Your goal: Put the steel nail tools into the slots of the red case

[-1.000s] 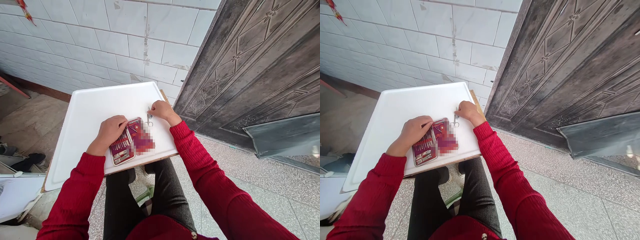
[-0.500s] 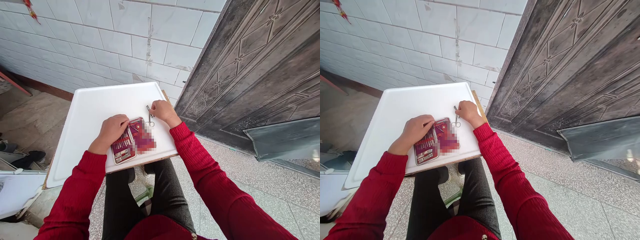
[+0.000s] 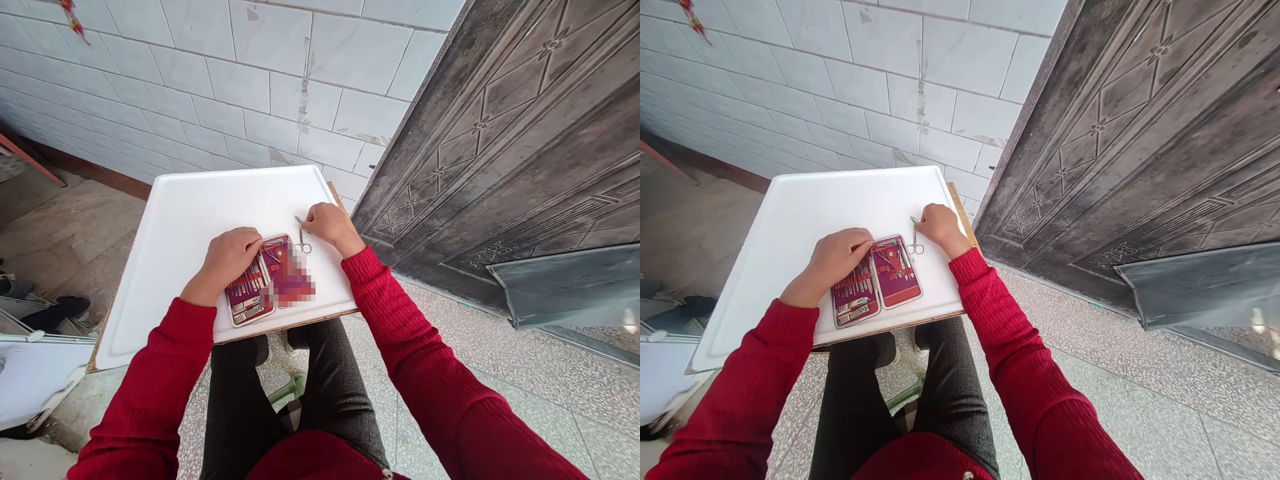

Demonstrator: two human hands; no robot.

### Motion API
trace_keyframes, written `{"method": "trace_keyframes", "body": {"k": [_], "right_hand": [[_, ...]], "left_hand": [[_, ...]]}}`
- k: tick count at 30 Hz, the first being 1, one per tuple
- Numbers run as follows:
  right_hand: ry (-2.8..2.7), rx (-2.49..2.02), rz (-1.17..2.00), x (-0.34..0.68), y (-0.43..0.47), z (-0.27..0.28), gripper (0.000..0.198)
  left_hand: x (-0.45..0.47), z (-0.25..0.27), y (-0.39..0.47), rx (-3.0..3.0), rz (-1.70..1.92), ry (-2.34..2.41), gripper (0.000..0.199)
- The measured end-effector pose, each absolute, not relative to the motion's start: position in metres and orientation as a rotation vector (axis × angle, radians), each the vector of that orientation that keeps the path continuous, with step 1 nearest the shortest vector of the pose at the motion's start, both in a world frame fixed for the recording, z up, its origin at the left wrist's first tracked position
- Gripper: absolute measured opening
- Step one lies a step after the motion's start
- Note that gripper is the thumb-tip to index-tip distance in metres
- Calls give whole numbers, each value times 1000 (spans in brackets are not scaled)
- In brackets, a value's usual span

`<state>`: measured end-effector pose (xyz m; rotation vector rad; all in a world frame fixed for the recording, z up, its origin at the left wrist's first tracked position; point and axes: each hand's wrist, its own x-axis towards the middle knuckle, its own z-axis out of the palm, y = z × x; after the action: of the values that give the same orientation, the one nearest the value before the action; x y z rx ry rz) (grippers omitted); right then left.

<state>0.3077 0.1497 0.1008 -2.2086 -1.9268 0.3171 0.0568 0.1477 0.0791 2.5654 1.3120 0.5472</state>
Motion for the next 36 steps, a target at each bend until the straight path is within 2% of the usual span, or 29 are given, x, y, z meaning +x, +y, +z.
{"method": "trace_keyframes", "body": {"k": [4,8,14,22,25,29,36], "right_hand": [[-1753,-2028,435,312,156,91,10],[-1456,-1605,868,312,157,88,16],[-1329,-1225,1398,295,146,95,22],[-1413,-1089,1647,276,134,98,36],[-1439,-1088,1577,275,133,96,44],[-1596,-1109,1259,270,129,93,48],[-1979,-1326,690,255,113,97,17]], "left_hand": [[57,78,148,2515,608,1297,33],[59,76,147,2329,723,1329,31],[62,80,145,1862,958,1205,46],[61,88,142,1414,942,977,47],[61,90,140,1320,947,938,51],[62,91,140,1305,956,961,46],[62,86,142,1349,966,1034,40]]}}
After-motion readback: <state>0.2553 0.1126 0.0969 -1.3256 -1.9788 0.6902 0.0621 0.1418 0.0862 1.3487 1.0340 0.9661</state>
